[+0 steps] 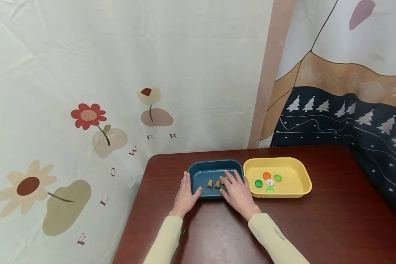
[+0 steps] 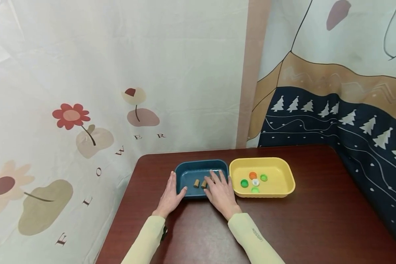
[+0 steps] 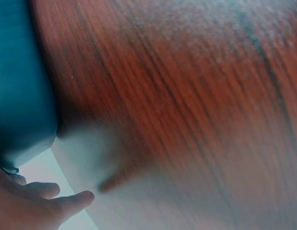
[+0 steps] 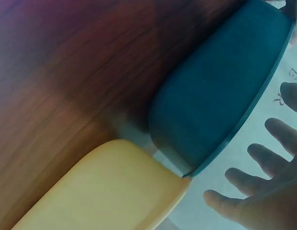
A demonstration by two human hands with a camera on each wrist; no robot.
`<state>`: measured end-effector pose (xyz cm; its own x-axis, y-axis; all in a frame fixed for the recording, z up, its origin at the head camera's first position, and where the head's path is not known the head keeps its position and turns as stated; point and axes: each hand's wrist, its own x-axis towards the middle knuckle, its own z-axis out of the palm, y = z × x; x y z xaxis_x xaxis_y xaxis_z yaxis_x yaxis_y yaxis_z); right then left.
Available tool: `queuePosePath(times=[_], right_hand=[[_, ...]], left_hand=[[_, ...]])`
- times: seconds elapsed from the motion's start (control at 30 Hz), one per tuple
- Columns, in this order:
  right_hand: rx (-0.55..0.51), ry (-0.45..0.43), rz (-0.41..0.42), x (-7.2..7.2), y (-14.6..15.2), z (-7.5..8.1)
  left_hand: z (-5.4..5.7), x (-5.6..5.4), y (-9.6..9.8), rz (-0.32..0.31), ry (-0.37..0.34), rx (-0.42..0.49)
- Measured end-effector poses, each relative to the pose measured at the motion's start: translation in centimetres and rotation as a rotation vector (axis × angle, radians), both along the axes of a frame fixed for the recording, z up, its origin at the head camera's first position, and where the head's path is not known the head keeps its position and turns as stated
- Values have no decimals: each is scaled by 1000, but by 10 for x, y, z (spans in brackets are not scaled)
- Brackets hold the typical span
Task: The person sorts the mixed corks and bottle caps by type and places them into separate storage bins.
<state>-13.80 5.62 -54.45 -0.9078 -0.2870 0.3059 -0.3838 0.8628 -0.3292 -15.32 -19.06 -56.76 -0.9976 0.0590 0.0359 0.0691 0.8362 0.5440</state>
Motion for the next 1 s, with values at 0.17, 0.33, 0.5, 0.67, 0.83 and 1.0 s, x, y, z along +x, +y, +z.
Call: queuePosePath(times=[0.17, 0.33, 0.5, 0.67, 0.83, 1.0], right_hand=[[2, 15, -11, 11, 10, 1], [-14, 38, -30, 21, 21, 0], [-25, 26, -62, 29, 36, 0], [-22, -23, -101, 38, 54, -1], [-22, -46, -138, 43, 75, -3], [-25, -40, -168, 48, 97, -3]], left_hand=[[0, 0, -3, -3, 8, 0], [0, 0, -6, 6, -1, -33], [-1, -2, -8, 12, -13, -57], [-1, -1, -7, 14, -7, -42], [-1, 2, -8, 24, 12, -14], [2, 3, -8, 3, 70, -50]])
